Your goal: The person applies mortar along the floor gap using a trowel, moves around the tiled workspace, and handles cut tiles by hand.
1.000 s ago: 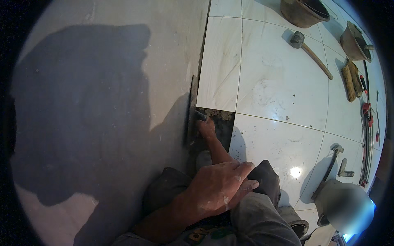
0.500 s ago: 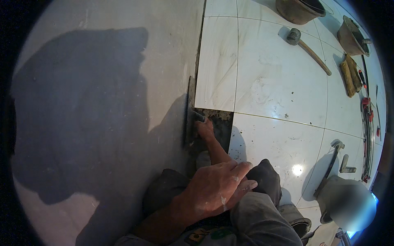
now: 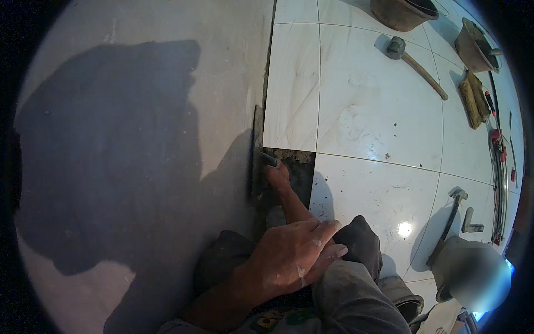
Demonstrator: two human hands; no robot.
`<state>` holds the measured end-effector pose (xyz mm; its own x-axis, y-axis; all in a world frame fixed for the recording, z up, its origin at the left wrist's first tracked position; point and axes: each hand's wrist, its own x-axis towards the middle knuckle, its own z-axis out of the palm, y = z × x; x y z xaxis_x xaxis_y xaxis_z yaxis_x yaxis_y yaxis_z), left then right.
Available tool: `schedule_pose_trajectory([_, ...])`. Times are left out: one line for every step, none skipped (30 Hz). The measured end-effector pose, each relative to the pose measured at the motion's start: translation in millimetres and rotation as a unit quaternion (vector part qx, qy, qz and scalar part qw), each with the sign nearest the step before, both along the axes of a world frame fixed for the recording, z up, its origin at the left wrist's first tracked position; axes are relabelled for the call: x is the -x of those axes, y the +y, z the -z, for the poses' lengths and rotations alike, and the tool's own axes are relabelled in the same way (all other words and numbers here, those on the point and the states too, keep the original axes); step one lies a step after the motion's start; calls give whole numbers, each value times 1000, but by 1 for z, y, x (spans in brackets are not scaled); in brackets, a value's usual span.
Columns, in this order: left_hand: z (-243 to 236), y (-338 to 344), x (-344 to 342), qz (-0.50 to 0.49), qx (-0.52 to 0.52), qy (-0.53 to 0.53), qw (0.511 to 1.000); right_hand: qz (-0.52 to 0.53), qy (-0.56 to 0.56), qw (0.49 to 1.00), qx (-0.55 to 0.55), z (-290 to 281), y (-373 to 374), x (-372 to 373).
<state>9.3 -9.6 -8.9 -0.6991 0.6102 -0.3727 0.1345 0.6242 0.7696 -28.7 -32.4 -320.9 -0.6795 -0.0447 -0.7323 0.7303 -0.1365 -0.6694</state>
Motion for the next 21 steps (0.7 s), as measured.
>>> schedule_pose_trajectory([0,1,1,0,-2,0,1000,-4,5,1000,-9,0,4,0])
schedule_pose_trajectory([0,2,1,3,2,-9,1000,-9,10,1000,-17,0,6,0])
schedule_pose_trajectory([-2,3,1,6,5,-18,1000,-8,10,1000,-19,3,7,-1])
schedule_pose_trajectory([-2,4,1,6,4,-18,1000,3,5,1000,-6,7,6,-1])
schedule_pose_trajectory([-3,5,1,7,3,-10,1000,14,-1,1000,6,11,7,-1])
schedule_pose_trajectory([-3,4,1,5,5,-2,1000,13,-1,1000,8,8,4,0])
schedule_pose_trajectory([-2,3,1,4,6,-2,1000,17,-21,999,20,5,1,0])
schedule_pose_trajectory([-2,2,1,2,6,-7,1000,21,-41,998,33,1,-1,1])
schedule_pose_trajectory([-2,1,1,-1,7,-11,1000,20,-42,998,35,-2,-2,0])
schedule_pose_trajectory([-3,1,1,-1,8,-11,1000,16,-18,1000,15,-5,-3,0])
schedule_pose_trajectory([-2,2,2,2,-1,-16,1000,18,4,1000,-13,-4,3,0])
schedule_pose_trajectory([-2,3,2,2,-6,-19,1000,19,3,1000,-14,-3,4,-1])
schedule_pose_trajectory([-2,4,3,4,-7,-20,1000,12,11,998,-54,-1,4,-1])
schedule_pose_trajectory([-2,5,3,5,-8,-25,1000,4,18,995,-94,1,4,-1])
schedule_pose_trajectory([-6,2,3,-3,2,-26,1000,-1,22,996,-84,-12,-5,1])
schedule_pose_trajectory([-4,1,3,-3,3,-27,1000,3,20,997,-72,-25,-4,2])
schedule_pose_trajectory([-3,-1,2,-8,-2,-18,1000,8,18,998,-59,-33,-4,3])
schedule_pose_trajectory([-3,1,2,-11,-11,-8,1000,10,18,998,-61,-30,-3,2])
schedule_pose_trajectory([-3,2,2,-8,-13,-8,1000,17,25,998,-63,-25,-2,1])
schedule_pose_trajectory([-4,3,3,-7,-15,-10,1000,24,31,997,-65,-22,-1,0])
schedule_pose_trajectory([-5,3,3,-7,-13,-12,1000,25,31,997,-64,-21,-2,0])
